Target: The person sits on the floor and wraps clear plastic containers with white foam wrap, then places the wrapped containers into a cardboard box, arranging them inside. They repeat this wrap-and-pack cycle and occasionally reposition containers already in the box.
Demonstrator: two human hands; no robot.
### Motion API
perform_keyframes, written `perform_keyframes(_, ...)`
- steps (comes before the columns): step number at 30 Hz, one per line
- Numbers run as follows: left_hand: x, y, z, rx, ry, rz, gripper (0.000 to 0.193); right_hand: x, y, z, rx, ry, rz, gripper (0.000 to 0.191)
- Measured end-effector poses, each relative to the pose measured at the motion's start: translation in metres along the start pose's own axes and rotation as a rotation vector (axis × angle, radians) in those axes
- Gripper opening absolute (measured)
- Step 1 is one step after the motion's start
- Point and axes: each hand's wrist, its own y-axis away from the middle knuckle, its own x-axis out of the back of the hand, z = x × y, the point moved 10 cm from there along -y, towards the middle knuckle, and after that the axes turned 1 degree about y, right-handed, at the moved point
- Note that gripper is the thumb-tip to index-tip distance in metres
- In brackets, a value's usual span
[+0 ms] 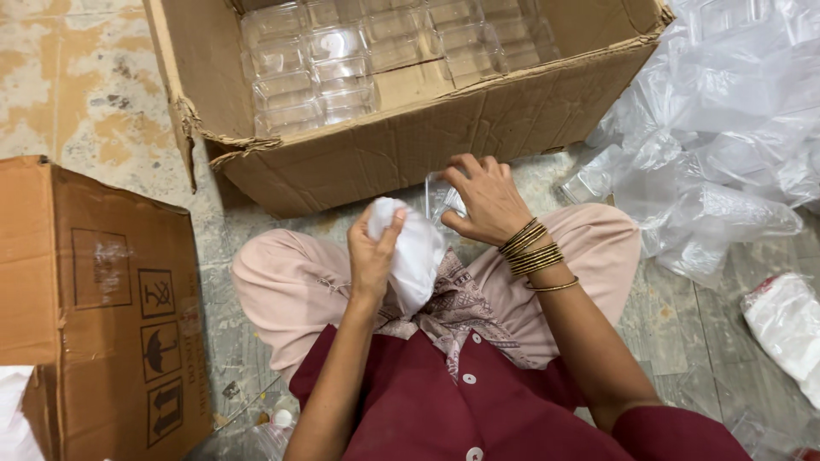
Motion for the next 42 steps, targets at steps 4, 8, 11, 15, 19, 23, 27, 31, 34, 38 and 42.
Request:
perform_keyframes(4,-0.005,0.005,0.015,-0.086,-0.077,-0.015,0.012,0.030,0.008,-0.028,0.181,0.055,0.309,0.071)
perform_keyframes(8,-0.009,0.008,0.019,-0.104,-0.076,-0.013,0.013,0.027,0.034,-0.028,0.072,-0.371,0.274,0.051)
perform_keyframes(11,-0.019,0.011,0.017,-0.111,0.001,-0.058,0.018,0.008,0.051,-0.035,0.003,-0.523,0.184,0.044)
perform_keyframes(15,-0.028,0.014,-0.001,0.063,0.123,-0.091,0.018,0.000,0.059,-0.014,-0.154,-0.821,0.292,0.019)
perform_keyframes(19,-0.028,0.018,0.002,0.055,0.143,-0.078,0.021,-0.007,0.063,0.002,-0.238,-1.415,0.347,0.024)
perform_keyframes(23,-0.036,0.018,0.007,0.002,0.134,-0.152,0.014,0.017,0.071,-0.039,0.124,-1.216,0.248,0.031)
perform_keyframes(27,-0.026,0.015,-0.001,0.020,0.115,-0.079,0.019,0.012,0.072,-0.052,0.130,-0.985,0.134,0.025)
perform_keyframes(31,-0.022,0.017,-0.013,0.060,0.130,-0.061,0.021,0.004,0.073,-0.017,-0.209,-0.877,0.202,0.023)
perform_keyframes(34,-0.024,0.021,-0.020,0.100,0.123,-0.082,0.024,0.011,0.075,-0.015,-0.198,-0.730,0.260,0.044)
perform_keyframes(38,-0.028,0.025,-0.024,0.173,0.108,-0.109,0.034,0.014,0.076,-0.009,-0.243,-0.709,0.318,0.014)
perform_keyframes(42,-0.034,0.027,-0.012,0.165,0.133,-0.153,0.030,0.034,0.078,-0.016,-0.038,-0.858,0.492,0.017)
